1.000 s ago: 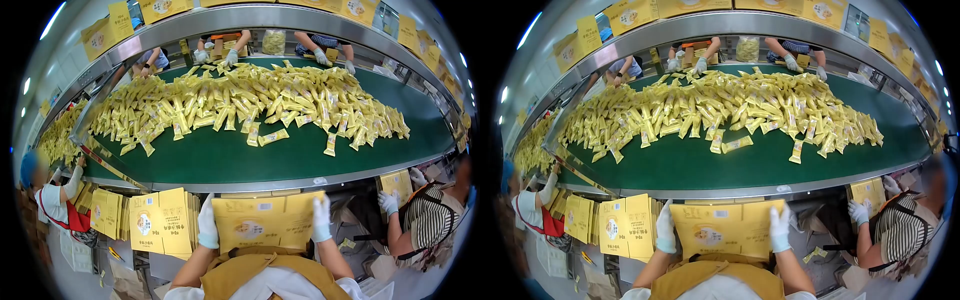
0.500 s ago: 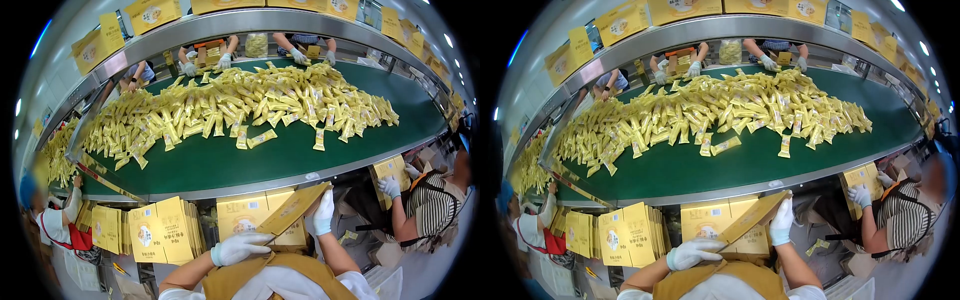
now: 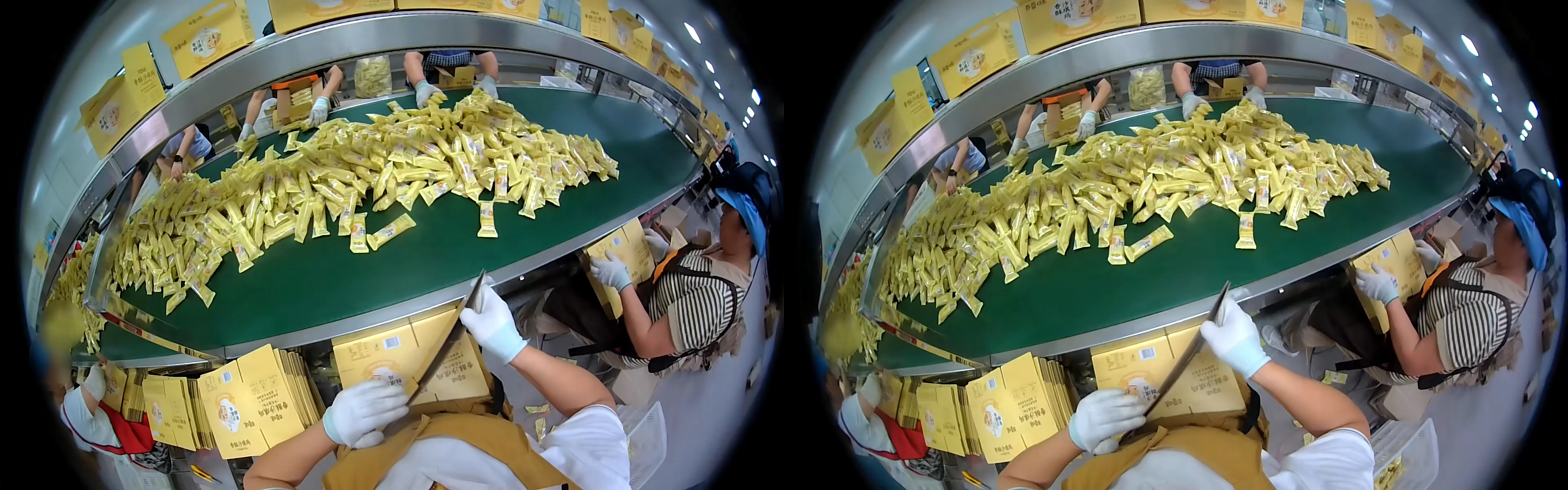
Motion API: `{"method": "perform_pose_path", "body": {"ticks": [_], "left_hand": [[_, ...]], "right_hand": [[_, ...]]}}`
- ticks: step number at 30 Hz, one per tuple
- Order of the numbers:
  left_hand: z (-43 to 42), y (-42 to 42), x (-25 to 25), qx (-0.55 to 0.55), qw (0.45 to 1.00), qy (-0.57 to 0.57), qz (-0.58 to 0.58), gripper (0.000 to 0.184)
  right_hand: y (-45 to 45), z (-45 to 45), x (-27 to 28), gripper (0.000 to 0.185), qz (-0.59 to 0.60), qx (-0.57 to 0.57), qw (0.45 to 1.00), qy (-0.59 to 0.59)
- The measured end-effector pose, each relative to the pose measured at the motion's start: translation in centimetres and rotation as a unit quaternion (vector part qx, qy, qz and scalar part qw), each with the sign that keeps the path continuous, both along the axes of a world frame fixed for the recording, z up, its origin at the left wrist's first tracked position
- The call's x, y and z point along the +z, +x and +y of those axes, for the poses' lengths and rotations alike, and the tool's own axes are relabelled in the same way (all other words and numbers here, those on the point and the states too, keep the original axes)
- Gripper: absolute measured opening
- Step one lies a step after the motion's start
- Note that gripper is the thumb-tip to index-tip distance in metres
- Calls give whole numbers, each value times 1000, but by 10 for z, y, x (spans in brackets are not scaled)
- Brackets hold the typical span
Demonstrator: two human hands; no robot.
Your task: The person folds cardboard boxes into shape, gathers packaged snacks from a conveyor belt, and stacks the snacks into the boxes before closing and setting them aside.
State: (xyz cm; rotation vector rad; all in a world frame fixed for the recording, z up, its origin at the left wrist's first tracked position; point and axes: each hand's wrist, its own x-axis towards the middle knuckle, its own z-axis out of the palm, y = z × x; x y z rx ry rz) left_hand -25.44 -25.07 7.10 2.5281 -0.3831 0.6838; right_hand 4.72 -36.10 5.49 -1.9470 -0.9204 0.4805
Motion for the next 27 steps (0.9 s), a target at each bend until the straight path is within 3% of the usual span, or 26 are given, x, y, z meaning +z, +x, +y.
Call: {"method": "perform_pose_path", "body": {"ticks": [1,4,8,11,12,13,15,17,19,21,23,24,25,27], "left_hand": [[4,2,-5,-5,1000,-28,13,38],[14,16,-9,-15,994,-16,-106,27],[14,40,13,-137,989,12,-62,20],[31,38,25,-97,994,47,-15,23],[40,42,25,-56,996,29,-67,25],[52,40,24,3,997,79,-9,26],[62,48,13,103,982,156,-7,23],[60,59,9,72,977,189,71,26],[40,75,1,32,947,201,248,31],[24,81,-34,17,898,214,385,23],[33,85,-29,53,955,211,201,22],[36,84,-25,68,970,208,108,28],[34,78,-11,140,960,207,128,48],[26,71,-1,347,914,203,60,56]], "right_hand": [[2,5,-12,40,22,-8,1000,11],[4,11,-33,39,109,-25,994,18],[9,8,-19,32,155,44,985,58],[15,-3,16,30,47,143,987,-52],[8,-8,44,30,-35,170,974,-149],[1,-11,64,31,-117,194,943,-243],[-15,-12,78,31,-219,338,865,-299],[-31,-1,63,36,-219,357,859,-295],[-39,20,38,45,-255,405,825,-301],[-40,28,38,57,-251,461,791,-315],[-32,37,58,72,-211,518,759,-333],[-20,32,56,77,-167,525,774,-312],[-8,28,55,85,-122,532,785,-291],[11,9,42,89,-94,509,838,-172]]}}
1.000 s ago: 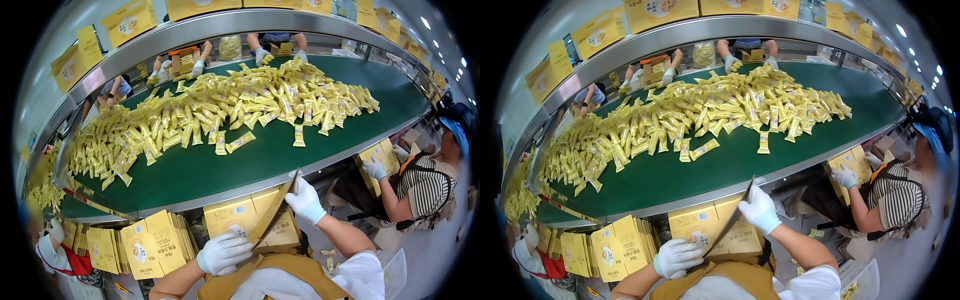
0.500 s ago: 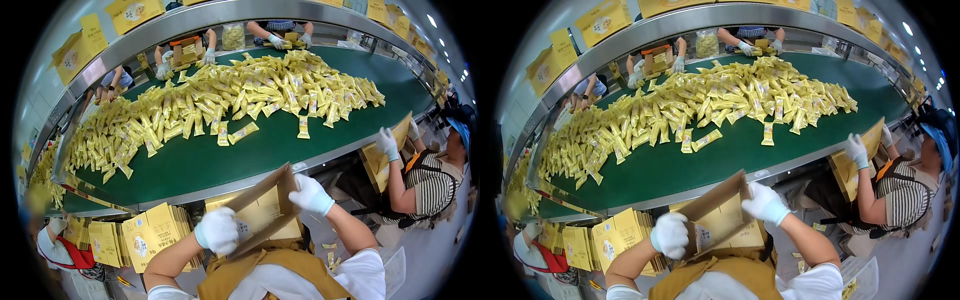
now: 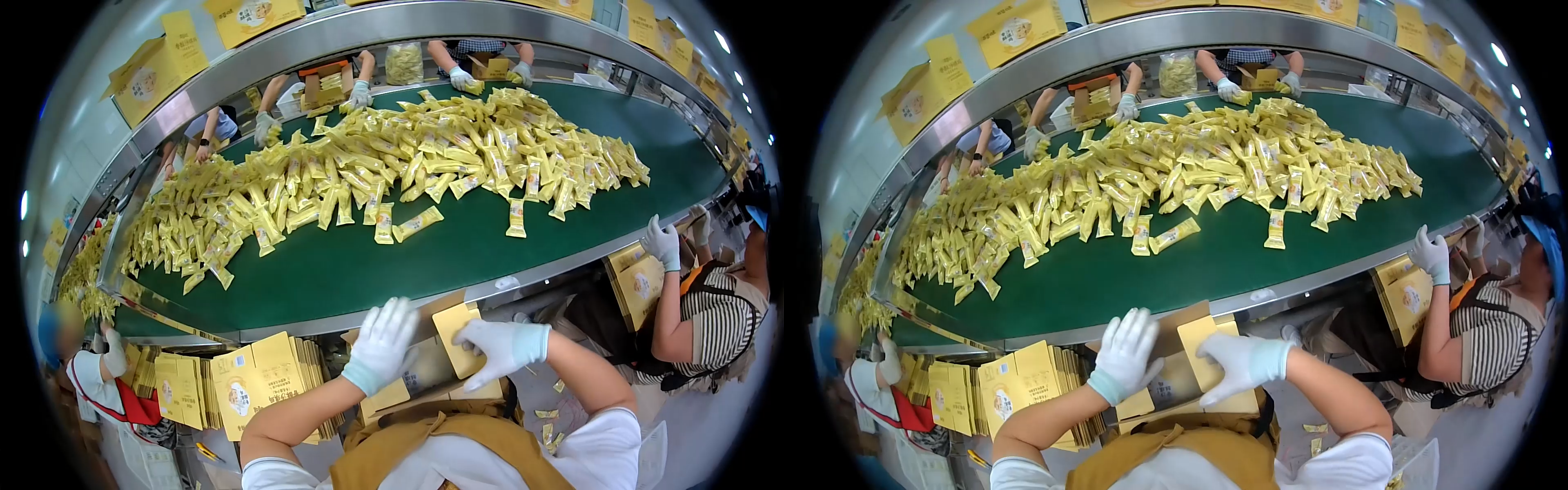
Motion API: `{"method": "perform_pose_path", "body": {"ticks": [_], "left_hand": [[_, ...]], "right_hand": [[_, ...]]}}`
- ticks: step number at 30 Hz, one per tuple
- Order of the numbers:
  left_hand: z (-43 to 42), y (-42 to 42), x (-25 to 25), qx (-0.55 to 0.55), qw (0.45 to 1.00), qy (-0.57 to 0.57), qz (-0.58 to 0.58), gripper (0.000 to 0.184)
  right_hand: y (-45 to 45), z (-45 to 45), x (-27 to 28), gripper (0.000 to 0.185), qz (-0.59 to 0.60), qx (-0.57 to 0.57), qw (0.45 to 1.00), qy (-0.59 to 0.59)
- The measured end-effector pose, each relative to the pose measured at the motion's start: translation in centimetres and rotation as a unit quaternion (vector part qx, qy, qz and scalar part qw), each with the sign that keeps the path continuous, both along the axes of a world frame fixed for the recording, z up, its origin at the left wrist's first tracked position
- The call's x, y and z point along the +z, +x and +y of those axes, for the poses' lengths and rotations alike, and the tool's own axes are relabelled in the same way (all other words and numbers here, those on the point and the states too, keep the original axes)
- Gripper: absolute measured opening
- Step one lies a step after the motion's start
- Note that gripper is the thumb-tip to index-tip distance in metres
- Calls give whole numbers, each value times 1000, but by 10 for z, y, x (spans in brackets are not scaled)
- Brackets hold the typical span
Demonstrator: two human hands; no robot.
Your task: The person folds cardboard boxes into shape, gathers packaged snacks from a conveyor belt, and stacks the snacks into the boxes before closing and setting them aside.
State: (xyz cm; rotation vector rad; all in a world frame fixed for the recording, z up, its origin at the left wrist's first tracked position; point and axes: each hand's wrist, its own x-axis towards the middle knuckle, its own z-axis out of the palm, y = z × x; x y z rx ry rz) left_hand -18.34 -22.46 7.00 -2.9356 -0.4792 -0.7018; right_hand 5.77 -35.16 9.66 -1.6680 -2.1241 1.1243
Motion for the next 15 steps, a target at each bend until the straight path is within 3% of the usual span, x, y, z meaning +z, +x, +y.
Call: {"method": "perform_pose_path", "body": {"ticks": [4,5,7,8,9,10,12,15], "left_hand": [[-7,0,22,29,982,-180,47,52],[-5,1,38,22,972,-223,73,52],[-2,8,51,-10,955,-284,88,49],[1,10,41,-30,924,-344,165,70],[-11,8,25,-30,948,-262,178,84],[-25,9,17,-28,965,-178,191,98],[-36,11,19,-9,944,-190,270,111],[-36,8,25,2,934,-186,305,117]], "right_hand": [[-18,-10,-14,110,35,-207,974,86],[-23,-8,-11,122,-40,-245,964,97],[-30,-7,-34,127,-84,-298,945,101],[-32,-6,-53,130,-107,-325,934,105],[-29,-6,-80,132,62,-352,927,118],[-28,-4,-93,130,84,-342,927,130],[-33,-2,-100,127,130,-322,926,148],[-17,-11,-78,110,361,-291,886,32]]}}
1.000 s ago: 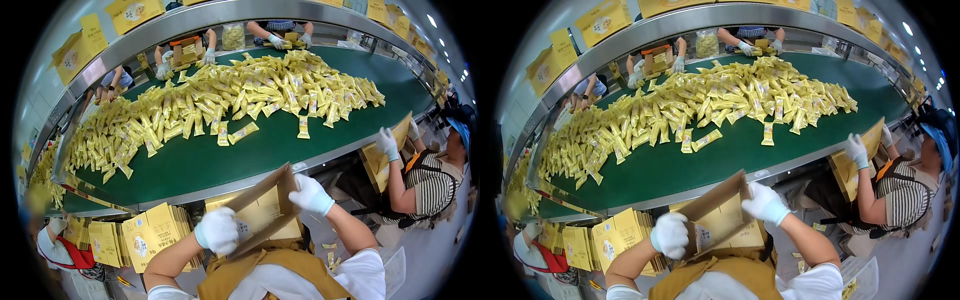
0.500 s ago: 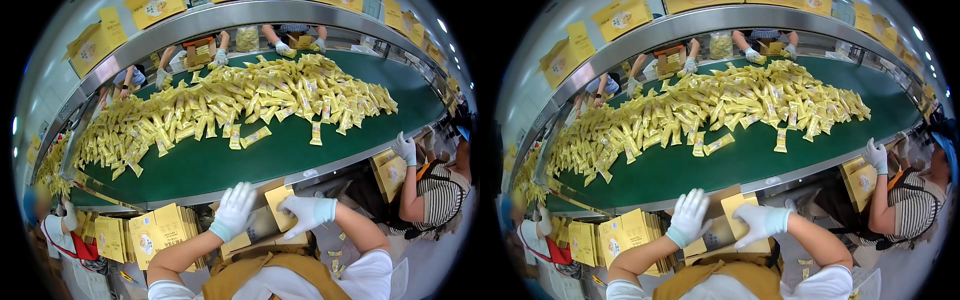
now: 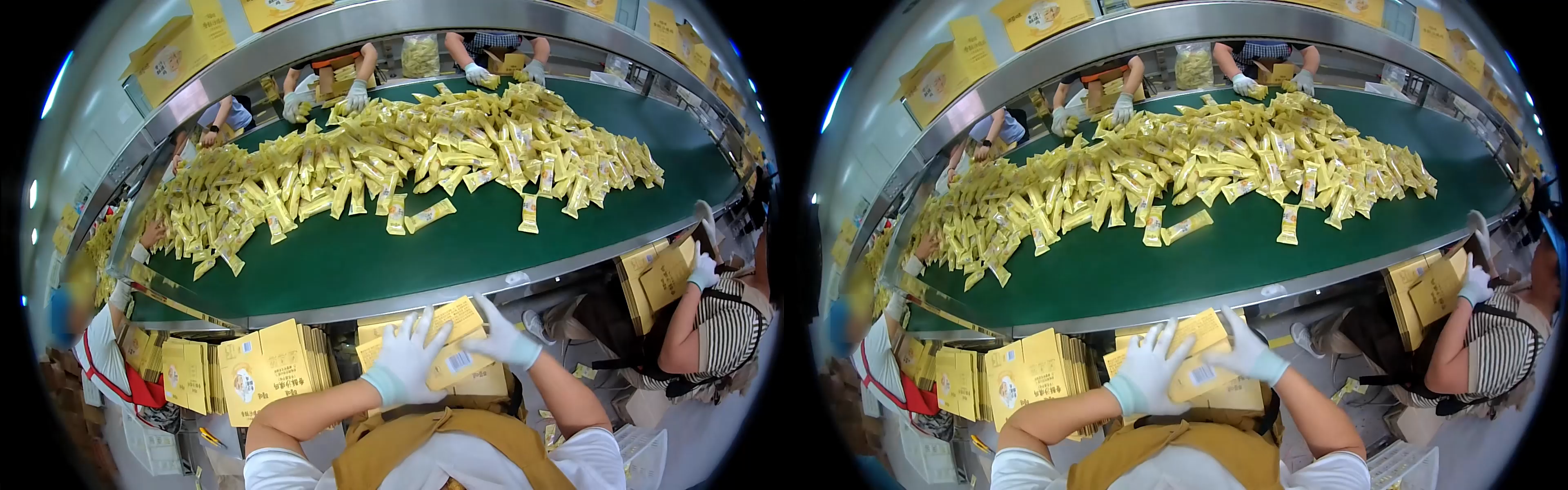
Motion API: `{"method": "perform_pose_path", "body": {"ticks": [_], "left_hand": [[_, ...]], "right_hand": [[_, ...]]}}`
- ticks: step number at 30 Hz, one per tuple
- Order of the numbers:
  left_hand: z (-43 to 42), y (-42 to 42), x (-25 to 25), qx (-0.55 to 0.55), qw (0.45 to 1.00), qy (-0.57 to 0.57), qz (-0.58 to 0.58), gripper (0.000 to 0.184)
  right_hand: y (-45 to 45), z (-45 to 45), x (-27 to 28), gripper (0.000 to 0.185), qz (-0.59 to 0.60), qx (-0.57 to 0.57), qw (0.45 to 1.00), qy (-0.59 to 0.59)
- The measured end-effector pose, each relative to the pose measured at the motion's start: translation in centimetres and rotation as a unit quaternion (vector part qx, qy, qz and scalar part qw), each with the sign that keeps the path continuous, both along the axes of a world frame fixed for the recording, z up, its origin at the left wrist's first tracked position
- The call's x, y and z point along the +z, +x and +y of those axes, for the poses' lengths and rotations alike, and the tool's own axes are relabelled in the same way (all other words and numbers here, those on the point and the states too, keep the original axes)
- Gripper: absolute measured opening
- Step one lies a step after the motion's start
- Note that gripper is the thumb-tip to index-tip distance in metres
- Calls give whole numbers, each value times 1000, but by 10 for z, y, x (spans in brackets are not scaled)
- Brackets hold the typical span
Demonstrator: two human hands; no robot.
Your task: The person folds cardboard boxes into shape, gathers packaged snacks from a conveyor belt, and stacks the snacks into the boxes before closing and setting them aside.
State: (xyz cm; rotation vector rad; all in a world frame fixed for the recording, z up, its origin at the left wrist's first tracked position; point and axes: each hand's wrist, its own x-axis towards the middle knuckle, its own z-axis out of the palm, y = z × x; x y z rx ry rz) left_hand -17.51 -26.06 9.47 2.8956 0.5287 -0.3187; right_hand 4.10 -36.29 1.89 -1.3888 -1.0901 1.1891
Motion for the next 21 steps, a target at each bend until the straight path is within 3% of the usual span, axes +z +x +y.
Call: {"method": "perform_pose_path", "body": {"ticks": [1,3,5,6,7,8,9,11,12,13,14,15,18,20,21], "left_hand": [[3,-1,2,1,1000,3,-3,116],[15,-10,9,47,996,-5,-73,117],[43,-25,7,75,964,-83,-240,121],[52,-30,6,125,928,-177,-304,122],[58,-33,7,173,876,-266,-364,122],[55,-31,7,199,776,-418,-428,115],[51,-29,-1,190,721,-498,-443,111],[48,-28,-41,164,589,-644,-460,103],[41,-38,-82,195,512,-719,-427,89],[37,-46,-98,199,464,-766,-399,84],[34,-55,-108,202,412,-809,-368,80],[32,-61,-117,204,358,-848,-333,76],[6,-63,-149,284,348,-824,-345,65],[4,-58,-200,314,432,-772,-344,62],[-1,-55,-215,328,472,-744,-341,61]], "right_hand": [[19,-1,-31,78,22,-2,999,26],[43,-8,-39,57,295,-114,948,-27],[51,-12,-73,52,134,-287,948,-38],[48,-17,-78,52,136,-327,934,-42],[45,-18,-96,53,95,-306,947,-27],[43,-16,-122,53,54,-285,957,-9],[39,-15,-141,54,12,-263,965,8],[10,-16,-104,59,-14,-248,968,44],[-5,-15,-83,63,-27,-241,968,62],[-15,-19,-24,65,-148,-249,956,40],[-11,-25,-15,71,-190,-230,950,88],[-12,-34,1,76,-225,-203,952,46],[-31,-44,46,80,-333,-130,934,-24],[-37,-32,74,82,-380,-85,913,-122],[-40,-25,73,82,-404,-78,905,-111]]}}
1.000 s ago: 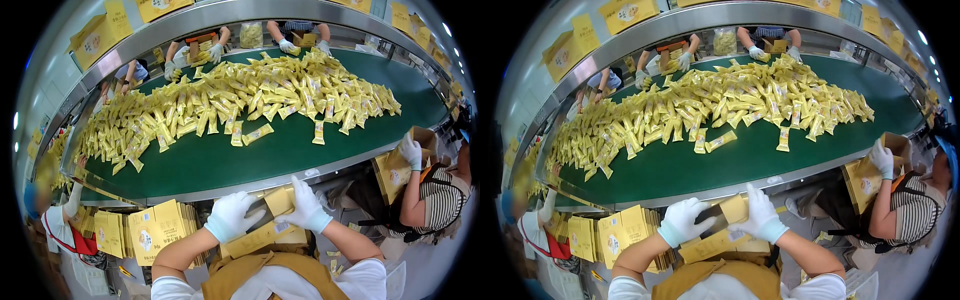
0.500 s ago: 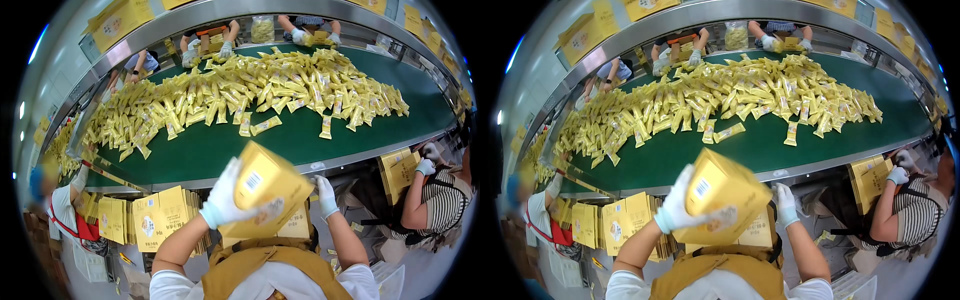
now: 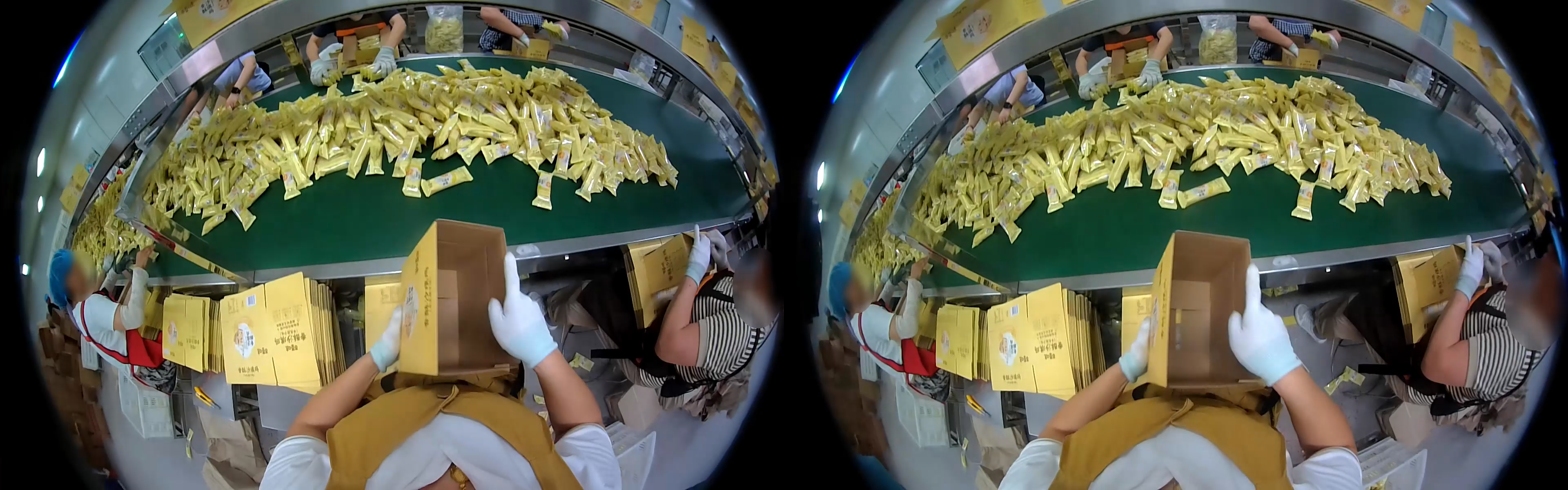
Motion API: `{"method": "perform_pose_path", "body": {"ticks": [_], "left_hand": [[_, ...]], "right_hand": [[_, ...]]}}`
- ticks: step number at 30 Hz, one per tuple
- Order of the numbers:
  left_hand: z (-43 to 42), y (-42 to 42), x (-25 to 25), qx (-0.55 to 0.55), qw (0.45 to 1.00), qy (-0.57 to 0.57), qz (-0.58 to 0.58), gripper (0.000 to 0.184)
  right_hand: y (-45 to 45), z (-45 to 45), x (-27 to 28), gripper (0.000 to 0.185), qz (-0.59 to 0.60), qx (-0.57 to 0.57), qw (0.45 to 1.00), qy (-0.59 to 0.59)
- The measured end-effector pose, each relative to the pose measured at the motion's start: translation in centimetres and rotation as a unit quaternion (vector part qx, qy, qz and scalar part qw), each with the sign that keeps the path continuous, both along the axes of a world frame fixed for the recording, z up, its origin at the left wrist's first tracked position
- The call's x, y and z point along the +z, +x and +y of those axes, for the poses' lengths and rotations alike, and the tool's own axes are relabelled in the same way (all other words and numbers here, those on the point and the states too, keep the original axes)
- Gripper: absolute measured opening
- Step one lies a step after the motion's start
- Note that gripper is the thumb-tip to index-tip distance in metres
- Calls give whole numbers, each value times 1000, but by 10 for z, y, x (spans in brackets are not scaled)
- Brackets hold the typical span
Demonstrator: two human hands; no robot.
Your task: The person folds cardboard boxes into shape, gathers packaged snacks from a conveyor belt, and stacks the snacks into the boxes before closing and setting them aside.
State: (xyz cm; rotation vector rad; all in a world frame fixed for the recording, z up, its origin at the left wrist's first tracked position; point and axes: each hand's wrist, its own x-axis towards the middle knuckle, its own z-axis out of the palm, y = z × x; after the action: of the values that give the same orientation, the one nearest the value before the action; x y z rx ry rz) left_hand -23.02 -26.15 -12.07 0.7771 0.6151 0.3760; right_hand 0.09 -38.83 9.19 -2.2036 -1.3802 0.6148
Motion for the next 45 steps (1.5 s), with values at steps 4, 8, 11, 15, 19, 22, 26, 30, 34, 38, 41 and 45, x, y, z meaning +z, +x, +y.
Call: {"method": "perform_pose_path", "body": {"ticks": [4,8,11,15,19,22,26,30,34,38,41,45], "left_hand": [[26,9,20,-300,662,502,469,41],[40,7,56,-122,695,551,445,54],[15,21,169,-105,756,454,461,61],[31,5,148,-124,792,451,393,45],[35,-29,101,-39,904,355,235,36],[18,-29,56,136,965,214,72,49],[2,1,-14,87,731,574,360,71],[82,24,25,114,529,777,321,61],[199,47,83,162,577,732,325,57],[336,64,65,190,637,690,286,52],[413,105,66,159,702,633,285,57],[455,179,67,125,740,558,355,79]], "right_hand": [[-34,23,-30,89,-118,44,992,-28],[-53,26,-47,94,-121,38,990,-54],[-46,20,-48,94,-104,35,993,-44],[-27,10,-51,92,-22,22,1000,-2],[2,-9,-86,81,126,-27,979,158],[12,-20,-159,67,255,-107,940,200],[-2,0,-202,42,95,-39,972,213],[89,67,-140,31,-110,-57,976,176],[264,94,-143,35,-192,-225,882,368],[463,81,-175,61,20,-316,886,339],[499,107,-158,72,235,-382,829,334],[498,163,-167,70,101,-348,879,309]]}}
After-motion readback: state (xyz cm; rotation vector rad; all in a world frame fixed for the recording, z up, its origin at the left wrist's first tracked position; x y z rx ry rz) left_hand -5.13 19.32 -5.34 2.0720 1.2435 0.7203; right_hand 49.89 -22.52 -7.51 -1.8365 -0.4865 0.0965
